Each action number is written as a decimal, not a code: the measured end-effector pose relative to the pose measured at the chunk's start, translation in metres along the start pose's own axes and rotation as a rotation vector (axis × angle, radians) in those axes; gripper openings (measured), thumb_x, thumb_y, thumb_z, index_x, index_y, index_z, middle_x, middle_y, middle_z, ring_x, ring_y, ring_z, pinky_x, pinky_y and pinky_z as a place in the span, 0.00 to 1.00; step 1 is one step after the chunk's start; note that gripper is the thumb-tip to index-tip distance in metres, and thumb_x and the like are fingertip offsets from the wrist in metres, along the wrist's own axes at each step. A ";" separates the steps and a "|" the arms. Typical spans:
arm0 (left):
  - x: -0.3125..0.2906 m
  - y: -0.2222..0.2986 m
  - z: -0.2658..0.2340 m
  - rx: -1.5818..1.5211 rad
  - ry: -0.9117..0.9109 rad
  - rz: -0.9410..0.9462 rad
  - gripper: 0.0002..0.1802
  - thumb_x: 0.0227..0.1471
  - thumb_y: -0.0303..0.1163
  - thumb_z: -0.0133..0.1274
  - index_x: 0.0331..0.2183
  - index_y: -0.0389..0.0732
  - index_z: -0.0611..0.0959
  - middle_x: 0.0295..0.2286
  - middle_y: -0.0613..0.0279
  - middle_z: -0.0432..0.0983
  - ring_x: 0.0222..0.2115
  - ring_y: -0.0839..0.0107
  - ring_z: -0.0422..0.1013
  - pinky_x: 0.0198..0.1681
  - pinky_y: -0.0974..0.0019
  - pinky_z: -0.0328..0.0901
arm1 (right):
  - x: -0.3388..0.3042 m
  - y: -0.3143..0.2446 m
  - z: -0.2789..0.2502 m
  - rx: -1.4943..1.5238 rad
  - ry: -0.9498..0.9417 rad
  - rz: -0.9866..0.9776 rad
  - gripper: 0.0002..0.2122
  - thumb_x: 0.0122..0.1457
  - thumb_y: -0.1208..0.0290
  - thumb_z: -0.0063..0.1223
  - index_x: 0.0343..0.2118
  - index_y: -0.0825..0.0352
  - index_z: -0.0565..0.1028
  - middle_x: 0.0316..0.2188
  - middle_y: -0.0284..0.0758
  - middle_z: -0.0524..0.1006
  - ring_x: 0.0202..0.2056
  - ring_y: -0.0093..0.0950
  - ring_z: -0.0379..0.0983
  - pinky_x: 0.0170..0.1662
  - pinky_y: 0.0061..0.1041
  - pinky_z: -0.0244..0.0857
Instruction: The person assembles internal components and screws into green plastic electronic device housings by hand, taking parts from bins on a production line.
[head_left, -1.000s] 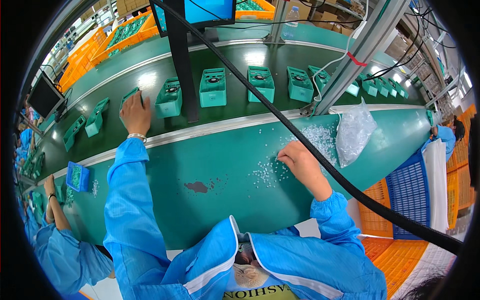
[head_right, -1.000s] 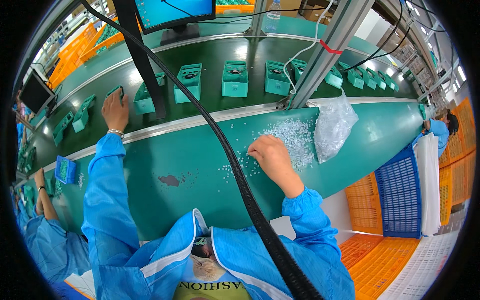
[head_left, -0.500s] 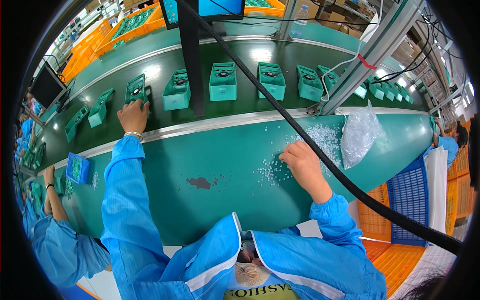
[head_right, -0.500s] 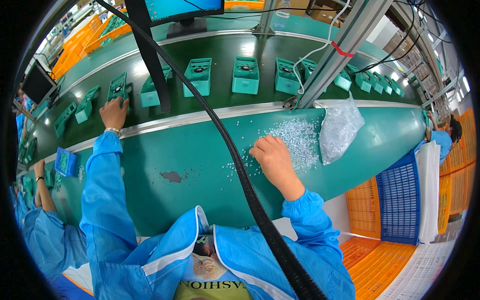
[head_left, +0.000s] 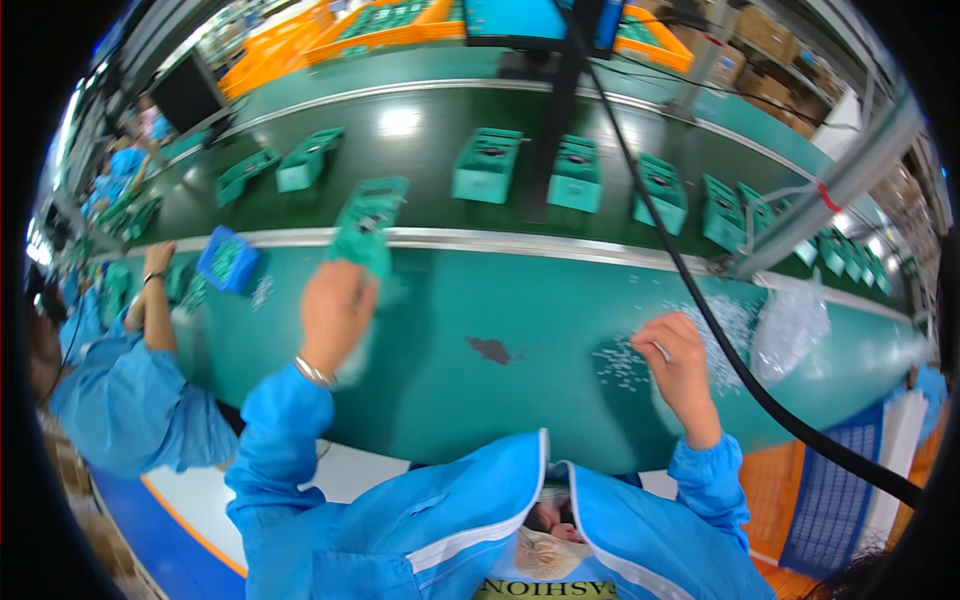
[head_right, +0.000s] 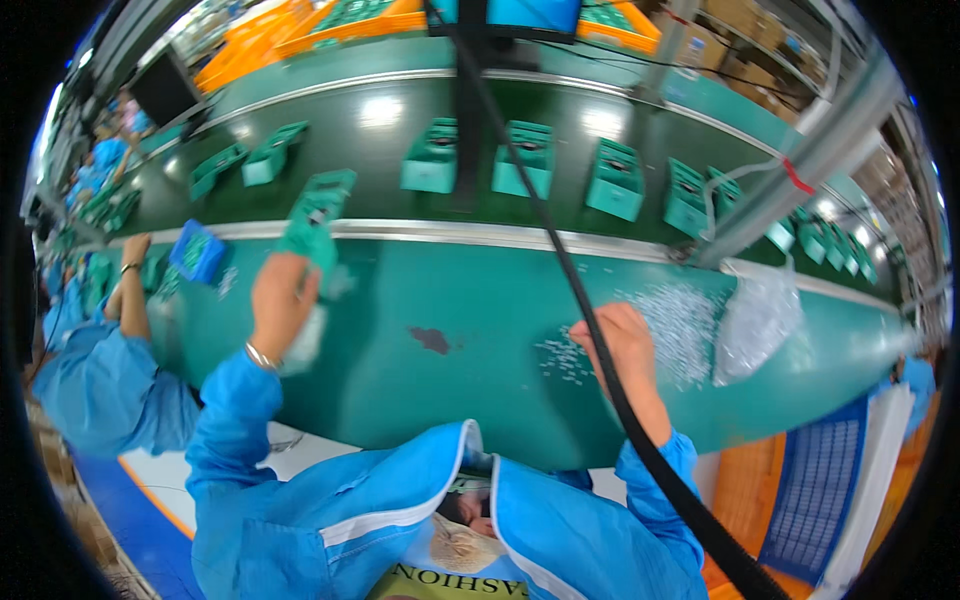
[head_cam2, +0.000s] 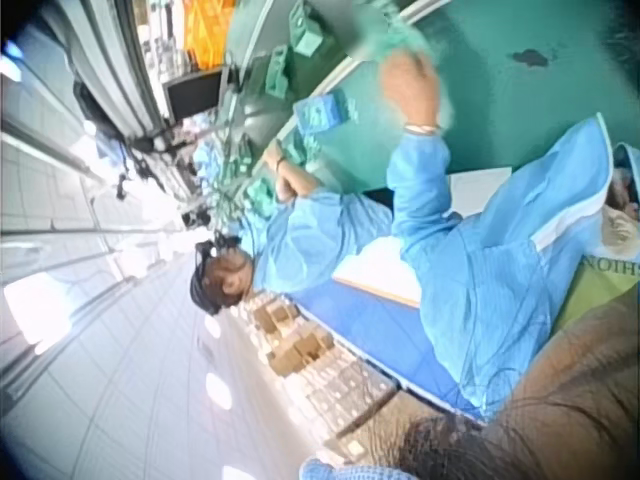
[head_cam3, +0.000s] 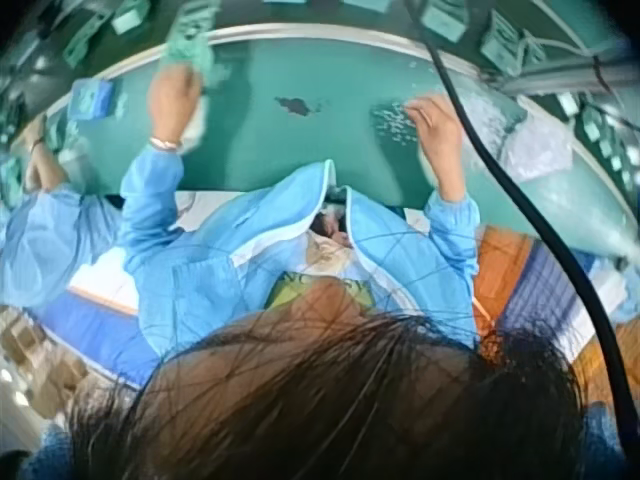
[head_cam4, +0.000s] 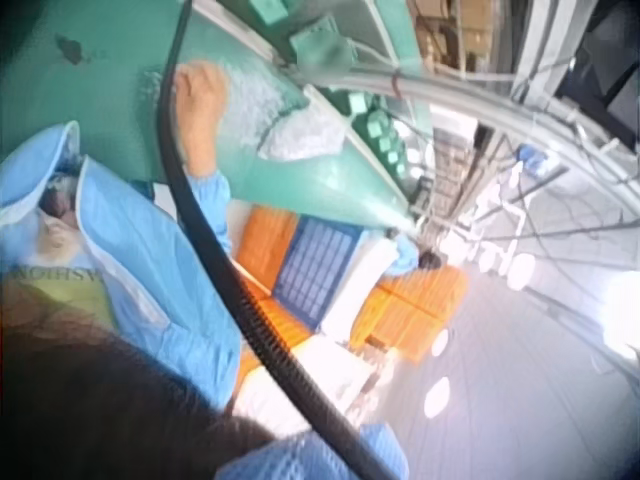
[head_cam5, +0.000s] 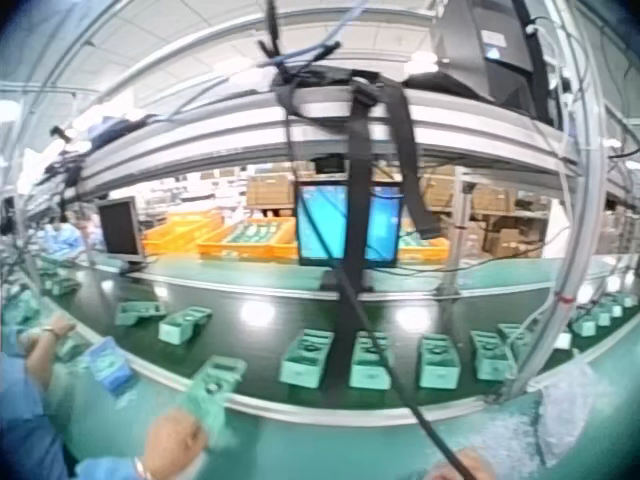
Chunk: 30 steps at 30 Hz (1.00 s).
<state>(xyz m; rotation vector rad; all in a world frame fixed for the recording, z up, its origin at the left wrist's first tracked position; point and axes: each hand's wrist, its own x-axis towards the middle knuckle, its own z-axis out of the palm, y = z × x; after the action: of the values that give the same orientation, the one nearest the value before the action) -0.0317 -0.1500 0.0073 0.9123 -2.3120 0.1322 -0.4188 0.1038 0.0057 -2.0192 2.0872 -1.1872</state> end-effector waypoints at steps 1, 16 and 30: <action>-0.017 0.022 -0.016 -0.012 -0.059 0.027 0.11 0.48 0.30 0.62 0.33 0.39 0.78 0.29 0.51 0.73 0.32 0.47 0.70 0.33 0.47 0.63 | 0.011 -0.014 0.003 0.030 -0.011 -0.023 0.06 0.47 0.79 0.65 0.29 0.63 0.81 0.30 0.33 0.78 0.37 0.37 0.74 0.40 0.36 0.66; -0.120 0.136 -0.059 -0.193 -0.211 0.163 0.08 0.43 0.36 0.58 0.26 0.48 0.75 0.23 0.68 0.63 0.27 0.71 0.65 0.28 0.63 0.55 | 0.077 -0.113 0.143 0.312 -0.361 -0.161 0.02 0.54 0.73 0.64 0.30 0.61 0.81 0.30 0.28 0.78 0.39 0.31 0.72 0.49 0.32 0.61; -0.121 0.134 -0.058 -0.202 -0.205 0.170 0.06 0.45 0.35 0.56 0.26 0.48 0.75 0.24 0.69 0.63 0.27 0.72 0.65 0.29 0.65 0.55 | 0.074 -0.128 0.162 0.166 -0.257 -0.288 0.02 0.51 0.73 0.65 0.28 0.61 0.82 0.28 0.29 0.77 0.40 0.32 0.73 0.50 0.35 0.62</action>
<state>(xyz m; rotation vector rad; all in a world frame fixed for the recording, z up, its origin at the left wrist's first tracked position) -0.0200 0.0392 -0.0013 0.6528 -2.5358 -0.1279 -0.2430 -0.0263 -0.0090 -2.3032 1.5714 -1.0233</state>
